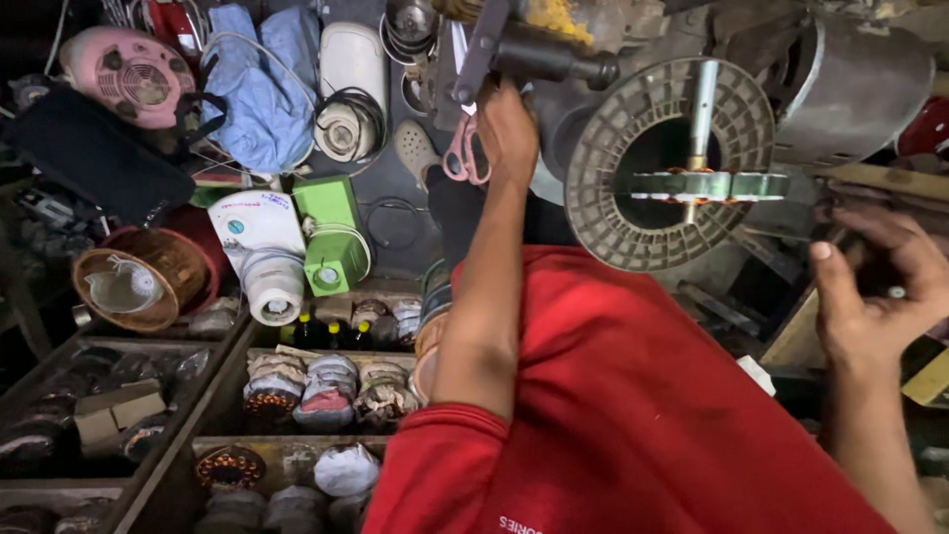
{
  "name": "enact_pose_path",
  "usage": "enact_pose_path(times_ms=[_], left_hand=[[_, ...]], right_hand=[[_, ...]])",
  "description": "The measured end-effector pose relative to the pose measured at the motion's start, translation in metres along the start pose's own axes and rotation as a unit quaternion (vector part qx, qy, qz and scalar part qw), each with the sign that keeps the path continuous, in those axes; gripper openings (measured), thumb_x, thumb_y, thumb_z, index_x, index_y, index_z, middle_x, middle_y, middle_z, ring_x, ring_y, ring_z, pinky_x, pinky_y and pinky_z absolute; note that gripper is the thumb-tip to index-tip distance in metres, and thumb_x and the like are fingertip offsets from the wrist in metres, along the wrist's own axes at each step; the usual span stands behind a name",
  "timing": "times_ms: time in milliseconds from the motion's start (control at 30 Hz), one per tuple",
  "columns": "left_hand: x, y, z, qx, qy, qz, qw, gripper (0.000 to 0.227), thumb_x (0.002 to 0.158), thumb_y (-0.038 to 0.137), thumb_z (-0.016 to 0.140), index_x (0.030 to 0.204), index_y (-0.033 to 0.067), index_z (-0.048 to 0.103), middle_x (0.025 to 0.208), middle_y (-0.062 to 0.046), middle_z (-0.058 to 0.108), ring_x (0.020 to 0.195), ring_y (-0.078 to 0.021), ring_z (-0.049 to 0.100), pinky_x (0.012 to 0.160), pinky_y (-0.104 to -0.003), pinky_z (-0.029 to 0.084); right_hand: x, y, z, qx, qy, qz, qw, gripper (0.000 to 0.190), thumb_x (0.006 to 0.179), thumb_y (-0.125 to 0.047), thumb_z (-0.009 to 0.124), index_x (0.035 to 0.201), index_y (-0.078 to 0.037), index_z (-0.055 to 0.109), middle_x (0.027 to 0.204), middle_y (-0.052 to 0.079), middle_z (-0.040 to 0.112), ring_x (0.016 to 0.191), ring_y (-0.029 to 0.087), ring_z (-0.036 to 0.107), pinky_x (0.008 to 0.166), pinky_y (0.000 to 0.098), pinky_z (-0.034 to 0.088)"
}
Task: The person assembles a circular electrical component by hand, inserting small copper-wound pieces into slots on a rotating fixture. They repeatedly pick up pieces, place them into the fixture, and adjust their positions while the fixture spins.
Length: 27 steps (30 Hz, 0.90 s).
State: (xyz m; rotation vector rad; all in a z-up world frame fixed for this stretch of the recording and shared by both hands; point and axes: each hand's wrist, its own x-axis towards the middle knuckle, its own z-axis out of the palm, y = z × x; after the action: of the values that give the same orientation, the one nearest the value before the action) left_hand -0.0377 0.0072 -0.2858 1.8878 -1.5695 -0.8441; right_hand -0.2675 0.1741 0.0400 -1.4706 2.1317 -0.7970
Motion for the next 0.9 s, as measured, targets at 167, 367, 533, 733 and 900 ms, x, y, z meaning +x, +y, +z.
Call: enact_pose_path(times_ms=[167, 367, 533, 733, 900], left_hand=[[-0.011, -0.006, -0.006, -0.108, 0.036, -0.026, 0.993, 0.026, 0.088, 0.012, 0.072, 0.11, -0.0004, 0.071, 0.1, -0.026, 0.072, 0.094, -0.0445, 0.068, 0.084, -0.048, 0.052], [-0.015, -0.018, -0.011, -0.236, 0.005, -0.221, 0.946, 0.03, 0.1, 0.025, 0.065, 0.098, -0.0027, 0.074, 0.076, -0.016, 0.076, 0.066, -0.0271, 0.073, 0.065, -0.04, 0.054], [-0.024, -0.008, -0.046, -0.445, -0.025, -0.223, 0.867, 0.036, 0.104, 0.027, 0.061, 0.103, -0.0072, 0.072, 0.077, -0.007, 0.073, 0.061, -0.0123, 0.065, 0.055, -0.029, 0.049], [-0.076, 0.049, -0.155, -0.65, -0.198, -0.31, 0.664, 0.042, 0.108, 0.024, 0.055, 0.138, -0.0046, 0.058, 0.079, 0.004, 0.044, 0.066, -0.0084, 0.041, 0.058, -0.025, 0.038], [-0.101, 0.103, -0.239, -0.637, -0.277, -0.269, 0.667, 0.043, 0.109, 0.02, 0.055, 0.138, -0.0118, 0.056, 0.084, 0.002, 0.042, 0.073, -0.0101, 0.041, 0.065, -0.027, 0.04]], right_hand=[[0.007, 0.001, -0.001, 0.013, -0.005, -0.011, 1.0, 0.022, 0.102, -0.01, 0.081, 0.115, 0.004, 0.072, 0.118, 0.013, 0.072, 0.076, 0.009, 0.054, 0.074, 0.0197, 0.042], [0.016, 0.007, 0.001, -0.006, -0.028, -0.034, 0.999, 0.022, 0.102, -0.01, 0.081, 0.116, 0.004, 0.072, 0.11, 0.011, 0.071, 0.075, 0.009, 0.055, 0.075, 0.02, 0.044], [0.023, -0.005, 0.004, 0.023, -0.047, -0.02, 0.998, 0.02, 0.105, -0.007, 0.077, 0.12, 0.003, 0.07, 0.109, 0.011, 0.069, 0.077, 0.009, 0.051, 0.074, 0.0201, 0.039], [0.034, -0.033, 0.007, 0.521, -0.105, 0.143, 0.835, 0.019, 0.095, -0.02, 0.065, 0.11, -0.013, 0.057, 0.083, 0.006, 0.063, 0.067, 0.012, 0.053, 0.057, 0.0227, 0.041], [0.022, -0.052, 0.019, 0.462, -0.227, 0.121, 0.849, 0.012, 0.106, -0.008, 0.064, 0.102, -0.006, 0.053, 0.089, 0.009, 0.062, 0.074, 0.013, 0.054, 0.065, 0.0248, 0.045]])
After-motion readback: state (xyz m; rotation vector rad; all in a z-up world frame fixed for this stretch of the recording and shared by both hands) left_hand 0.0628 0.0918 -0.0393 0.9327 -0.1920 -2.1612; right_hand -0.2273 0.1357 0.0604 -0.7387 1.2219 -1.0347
